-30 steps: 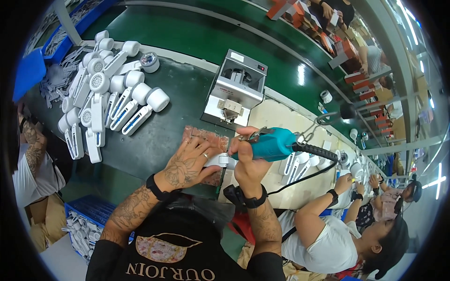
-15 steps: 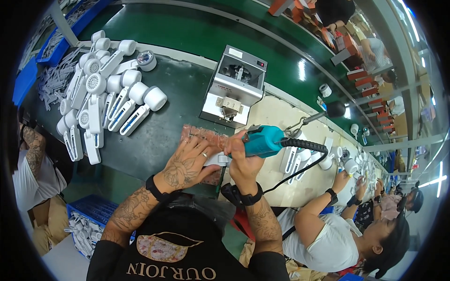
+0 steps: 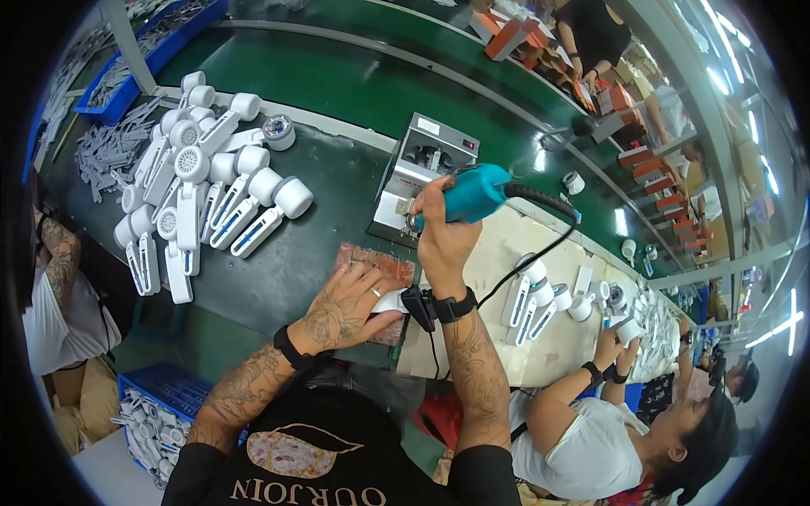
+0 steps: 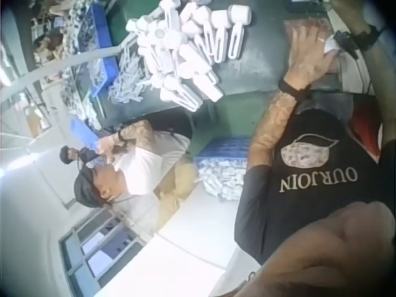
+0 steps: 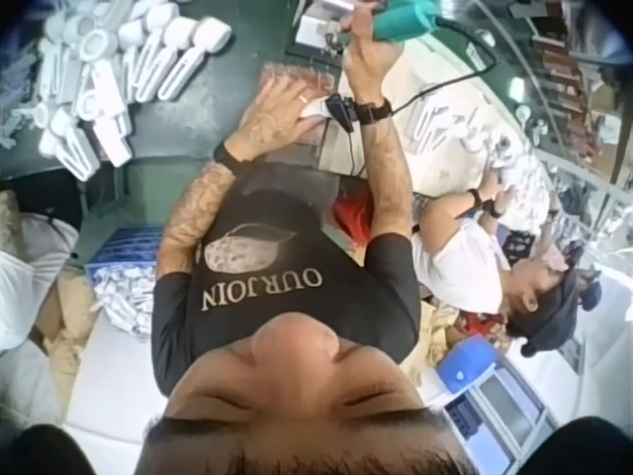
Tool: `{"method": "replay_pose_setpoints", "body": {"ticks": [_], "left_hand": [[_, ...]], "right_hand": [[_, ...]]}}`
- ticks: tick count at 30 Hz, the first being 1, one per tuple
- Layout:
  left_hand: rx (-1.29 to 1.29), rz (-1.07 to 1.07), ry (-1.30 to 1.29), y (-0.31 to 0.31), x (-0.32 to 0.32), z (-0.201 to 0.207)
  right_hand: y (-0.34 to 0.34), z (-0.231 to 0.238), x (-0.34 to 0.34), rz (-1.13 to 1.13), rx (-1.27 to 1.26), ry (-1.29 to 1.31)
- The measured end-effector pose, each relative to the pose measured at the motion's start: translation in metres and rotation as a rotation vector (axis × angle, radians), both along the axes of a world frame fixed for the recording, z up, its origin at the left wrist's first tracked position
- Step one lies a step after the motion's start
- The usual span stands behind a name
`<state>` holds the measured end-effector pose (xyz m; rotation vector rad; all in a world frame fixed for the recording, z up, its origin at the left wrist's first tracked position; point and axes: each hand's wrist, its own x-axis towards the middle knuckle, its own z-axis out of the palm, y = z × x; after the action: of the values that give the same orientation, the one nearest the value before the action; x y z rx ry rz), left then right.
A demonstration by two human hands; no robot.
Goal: The person picks up a white fan, places it on a block, and uses a power tool on the casing before setting it aside and repeating the process.
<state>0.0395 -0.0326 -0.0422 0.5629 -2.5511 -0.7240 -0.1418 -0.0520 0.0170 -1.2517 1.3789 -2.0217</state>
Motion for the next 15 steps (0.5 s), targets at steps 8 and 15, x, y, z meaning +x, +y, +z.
{"method": "replay_pose_setpoints", "body": {"ticks": [8,15], "left_hand": [[0.088,-0.014,0.0,0.0,-0.001,0.009],[0.04,0.006,-0.028,0.001,-0.002,0.002]], "right_hand": [[0.015,0.008,0.007,0.039,0.093,-0.086],[0.095,0.008,0.024,0.084,0.094,-0.126]]}}
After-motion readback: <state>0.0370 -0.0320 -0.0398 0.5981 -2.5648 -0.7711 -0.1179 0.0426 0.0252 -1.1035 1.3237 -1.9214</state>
